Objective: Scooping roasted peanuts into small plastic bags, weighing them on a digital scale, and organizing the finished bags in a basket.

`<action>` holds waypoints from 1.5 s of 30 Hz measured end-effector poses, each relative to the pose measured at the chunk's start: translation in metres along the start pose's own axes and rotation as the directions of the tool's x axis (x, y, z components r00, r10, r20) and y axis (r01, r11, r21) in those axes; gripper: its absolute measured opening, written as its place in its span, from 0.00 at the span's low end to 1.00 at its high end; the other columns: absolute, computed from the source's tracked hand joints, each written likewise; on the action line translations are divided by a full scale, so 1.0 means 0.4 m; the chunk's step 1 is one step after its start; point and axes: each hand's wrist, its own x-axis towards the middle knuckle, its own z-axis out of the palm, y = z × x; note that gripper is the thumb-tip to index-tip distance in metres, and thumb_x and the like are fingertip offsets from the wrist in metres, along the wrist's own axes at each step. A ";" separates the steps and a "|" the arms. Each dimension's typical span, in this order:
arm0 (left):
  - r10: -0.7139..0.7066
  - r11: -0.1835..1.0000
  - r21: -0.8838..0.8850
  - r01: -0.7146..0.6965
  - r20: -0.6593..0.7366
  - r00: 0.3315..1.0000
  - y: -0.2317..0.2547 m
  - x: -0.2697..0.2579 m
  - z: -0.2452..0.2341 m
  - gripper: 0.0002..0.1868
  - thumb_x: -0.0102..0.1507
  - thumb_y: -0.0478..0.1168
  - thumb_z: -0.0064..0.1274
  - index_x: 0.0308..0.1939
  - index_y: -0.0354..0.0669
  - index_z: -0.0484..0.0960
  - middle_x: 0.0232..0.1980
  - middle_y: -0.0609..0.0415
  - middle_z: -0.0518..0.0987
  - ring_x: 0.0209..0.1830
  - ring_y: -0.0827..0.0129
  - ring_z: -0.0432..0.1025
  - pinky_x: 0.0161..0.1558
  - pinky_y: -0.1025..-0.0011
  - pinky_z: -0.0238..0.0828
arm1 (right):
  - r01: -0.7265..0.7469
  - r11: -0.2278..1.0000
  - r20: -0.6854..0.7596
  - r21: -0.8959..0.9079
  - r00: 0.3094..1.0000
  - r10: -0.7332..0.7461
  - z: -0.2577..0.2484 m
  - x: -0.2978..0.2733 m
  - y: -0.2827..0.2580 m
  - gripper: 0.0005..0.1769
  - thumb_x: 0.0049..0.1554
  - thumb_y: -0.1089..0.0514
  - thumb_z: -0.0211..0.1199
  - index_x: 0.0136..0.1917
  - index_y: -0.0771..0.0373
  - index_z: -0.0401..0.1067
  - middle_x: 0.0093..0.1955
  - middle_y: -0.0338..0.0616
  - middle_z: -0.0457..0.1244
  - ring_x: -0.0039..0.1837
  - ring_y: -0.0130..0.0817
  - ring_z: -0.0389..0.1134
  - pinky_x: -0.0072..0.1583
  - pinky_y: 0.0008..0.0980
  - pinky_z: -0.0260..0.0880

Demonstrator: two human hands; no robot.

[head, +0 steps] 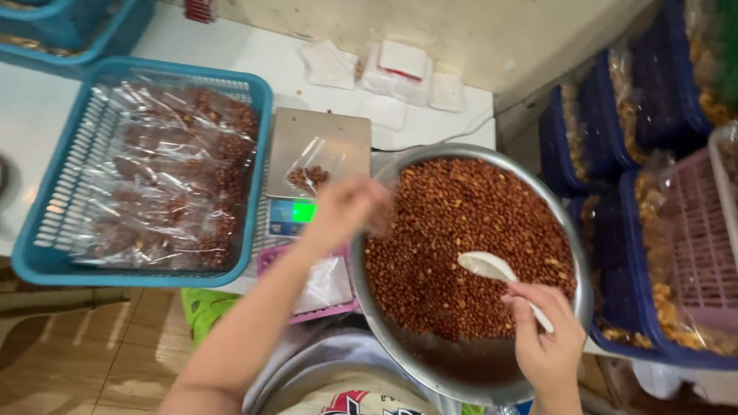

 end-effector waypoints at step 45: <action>-0.297 0.916 0.391 0.089 0.513 0.805 0.119 -0.203 0.185 0.40 0.57 0.36 0.62 0.73 0.52 0.64 0.53 0.51 0.86 0.51 0.60 0.81 0.51 0.67 0.72 | 0.027 0.998 0.125 0.054 0.992 -0.033 -0.059 0.008 -0.028 0.10 0.63 0.63 0.57 0.55 0.63 0.77 0.52 0.48 0.69 0.52 0.35 0.73 0.58 0.28 0.74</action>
